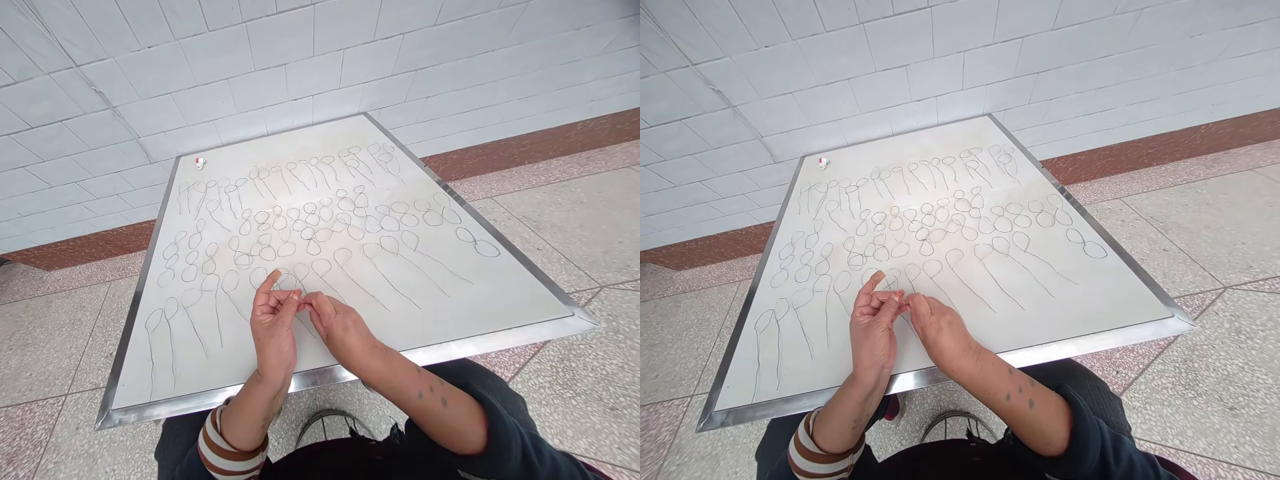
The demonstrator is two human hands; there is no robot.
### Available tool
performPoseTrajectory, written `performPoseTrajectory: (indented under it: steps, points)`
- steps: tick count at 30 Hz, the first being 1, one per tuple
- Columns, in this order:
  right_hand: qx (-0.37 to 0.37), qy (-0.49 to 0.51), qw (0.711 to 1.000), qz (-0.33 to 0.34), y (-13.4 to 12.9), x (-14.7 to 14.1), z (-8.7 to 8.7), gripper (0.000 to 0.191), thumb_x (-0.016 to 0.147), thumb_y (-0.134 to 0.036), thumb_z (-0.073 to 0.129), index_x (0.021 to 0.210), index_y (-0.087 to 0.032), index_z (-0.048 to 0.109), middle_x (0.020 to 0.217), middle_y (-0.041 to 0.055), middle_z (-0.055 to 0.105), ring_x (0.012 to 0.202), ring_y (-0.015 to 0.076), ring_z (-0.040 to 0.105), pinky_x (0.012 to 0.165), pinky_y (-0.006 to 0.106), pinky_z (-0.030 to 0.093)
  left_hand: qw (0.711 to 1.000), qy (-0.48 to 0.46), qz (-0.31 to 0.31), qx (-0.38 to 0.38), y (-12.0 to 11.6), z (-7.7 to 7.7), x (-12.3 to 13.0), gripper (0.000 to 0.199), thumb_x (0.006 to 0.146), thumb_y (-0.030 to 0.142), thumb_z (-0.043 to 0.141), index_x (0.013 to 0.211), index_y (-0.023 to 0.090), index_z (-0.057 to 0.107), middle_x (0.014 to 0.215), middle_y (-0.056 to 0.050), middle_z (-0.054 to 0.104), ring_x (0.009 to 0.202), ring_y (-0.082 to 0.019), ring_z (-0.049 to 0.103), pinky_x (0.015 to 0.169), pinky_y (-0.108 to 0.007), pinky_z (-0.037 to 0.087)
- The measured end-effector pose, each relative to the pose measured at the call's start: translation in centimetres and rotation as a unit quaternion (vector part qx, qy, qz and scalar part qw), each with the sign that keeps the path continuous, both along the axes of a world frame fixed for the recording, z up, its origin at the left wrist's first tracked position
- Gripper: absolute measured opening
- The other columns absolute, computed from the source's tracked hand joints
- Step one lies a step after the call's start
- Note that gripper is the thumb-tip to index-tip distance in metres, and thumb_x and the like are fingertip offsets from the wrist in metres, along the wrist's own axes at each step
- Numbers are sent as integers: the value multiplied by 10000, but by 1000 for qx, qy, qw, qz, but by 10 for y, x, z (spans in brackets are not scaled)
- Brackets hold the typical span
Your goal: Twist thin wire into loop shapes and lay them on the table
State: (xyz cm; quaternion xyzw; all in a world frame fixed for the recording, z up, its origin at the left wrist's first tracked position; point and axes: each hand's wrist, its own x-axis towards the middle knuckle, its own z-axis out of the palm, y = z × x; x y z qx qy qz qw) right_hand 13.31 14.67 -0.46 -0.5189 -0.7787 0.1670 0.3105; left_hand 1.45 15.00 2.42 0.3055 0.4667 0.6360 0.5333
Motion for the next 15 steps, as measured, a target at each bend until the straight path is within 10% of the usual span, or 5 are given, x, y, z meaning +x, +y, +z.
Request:
performPoseTrajectory:
  steps: [15]
  points:
    - [-133,52,989,27,-7,-10,5,357,826,-21,372,1123,-219,381,901,11,665,521,77,567,480,199,418,998,-10,63,24,10,14,-10,427,765,166,728,1173,209,613,699,48,619,711,-106,616,829,-312,484]
